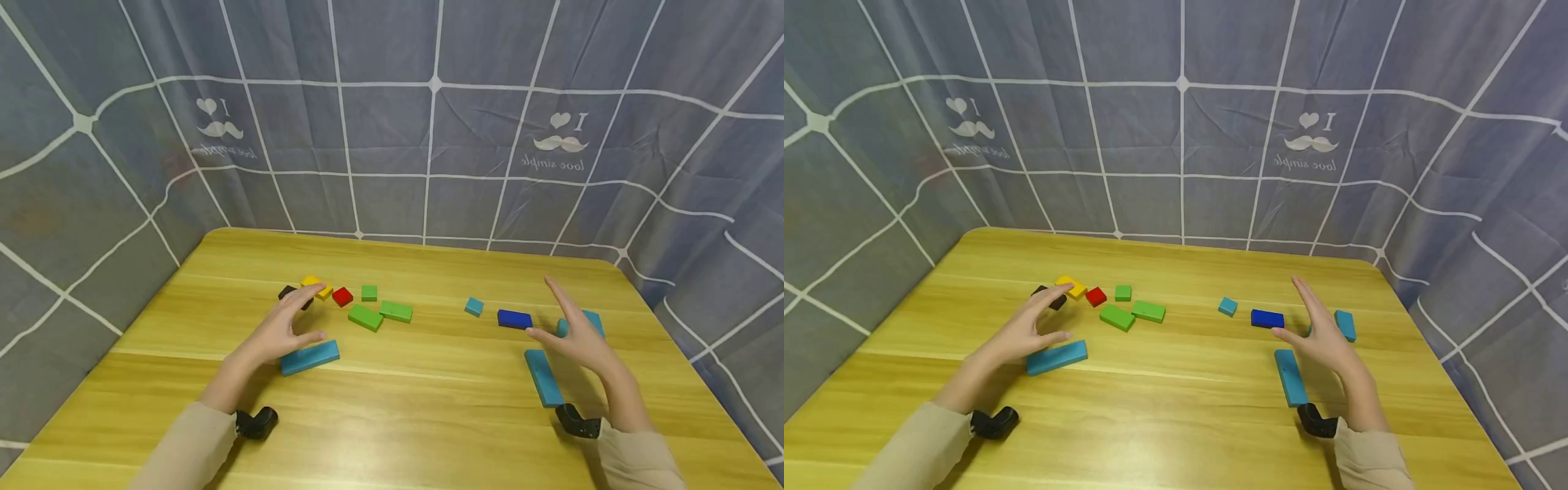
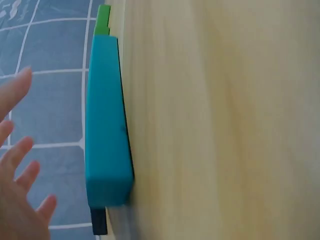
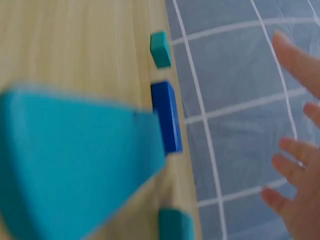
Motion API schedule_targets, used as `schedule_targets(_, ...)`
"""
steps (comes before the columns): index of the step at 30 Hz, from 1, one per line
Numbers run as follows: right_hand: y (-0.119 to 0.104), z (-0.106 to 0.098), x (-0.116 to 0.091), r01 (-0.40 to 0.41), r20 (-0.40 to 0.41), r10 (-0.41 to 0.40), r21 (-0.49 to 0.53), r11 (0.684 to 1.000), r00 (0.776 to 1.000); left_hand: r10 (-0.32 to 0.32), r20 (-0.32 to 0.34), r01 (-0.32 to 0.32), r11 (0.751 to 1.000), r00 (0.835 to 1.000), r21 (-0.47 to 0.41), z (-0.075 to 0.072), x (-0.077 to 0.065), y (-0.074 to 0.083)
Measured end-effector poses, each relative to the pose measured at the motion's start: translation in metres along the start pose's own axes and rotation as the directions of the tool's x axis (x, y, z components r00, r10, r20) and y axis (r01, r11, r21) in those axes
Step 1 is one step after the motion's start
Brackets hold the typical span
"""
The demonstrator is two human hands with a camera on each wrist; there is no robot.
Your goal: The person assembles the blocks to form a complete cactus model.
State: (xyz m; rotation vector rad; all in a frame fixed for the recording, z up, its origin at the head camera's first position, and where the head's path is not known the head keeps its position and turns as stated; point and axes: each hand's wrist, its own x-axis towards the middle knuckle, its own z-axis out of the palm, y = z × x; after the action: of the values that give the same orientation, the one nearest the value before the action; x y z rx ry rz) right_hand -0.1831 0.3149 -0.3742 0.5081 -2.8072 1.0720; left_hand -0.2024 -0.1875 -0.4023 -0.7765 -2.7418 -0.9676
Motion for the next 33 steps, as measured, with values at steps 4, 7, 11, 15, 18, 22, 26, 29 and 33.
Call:
schedule_targets(4, 0.013, -0.003, -0.017, 0.005, 0.055, -0.010, 0.095, 0.995, 0.998, 0.014, 0.095, 0.003, 0.985, 0.995, -0.174, -0.003, -0.009, -0.009)
schedule_targets(7, 0.022, -0.003, -0.029, 0.037, 0.092, -0.048, 0.117, 0.992, 0.995, 0.022, 0.159, 0.027, 0.954, 0.987, -0.300, -0.004, -0.016, -0.016)
schedule_targets(11, 0.032, -0.002, -0.040, 0.105, 0.126, -0.134, 0.218, 0.970, 0.983, 0.022, 0.236, 0.076, 0.915, 0.971, -0.396, -0.006, -0.022, -0.023)
schedule_targets(15, 0.040, 0.000, -0.047, 0.125, 0.185, -0.209, 0.383, 0.915, 0.960, 0.033, 0.305, 0.099, 0.907, 0.952, -0.410, -0.009, -0.025, -0.026)
schedule_targets(18, 0.046, 0.002, -0.051, 0.095, 0.243, -0.246, 0.502, 0.860, 0.938, 0.045, 0.356, 0.109, 0.910, 0.933, -0.401, -0.010, -0.027, -0.027)
schedule_targets(22, 0.052, 0.004, -0.055, 0.048, 0.309, -0.273, 0.579, 0.814, 0.911, 0.065, 0.394, 0.107, 0.911, 0.917, -0.398, -0.011, -0.029, -0.028)
schedule_targets(26, 0.053, 0.006, -0.057, 0.032, 0.343, -0.283, 0.586, 0.810, 0.896, 0.095, 0.398, 0.084, 0.909, 0.913, -0.409, -0.009, -0.030, -0.030)
schedule_targets(29, 0.052, 0.007, -0.059, 0.034, 0.357, -0.294, 0.584, 0.811, 0.887, 0.091, 0.396, 0.087, 0.908, 0.914, -0.411, -0.009, -0.031, -0.031)
schedule_targets(33, 0.053, 0.008, -0.061, 0.018, 0.385, -0.276, 0.555, 0.832, 0.880, 0.055, 0.373, 0.104, 0.913, 0.926, -0.394, -0.006, -0.032, -0.029)
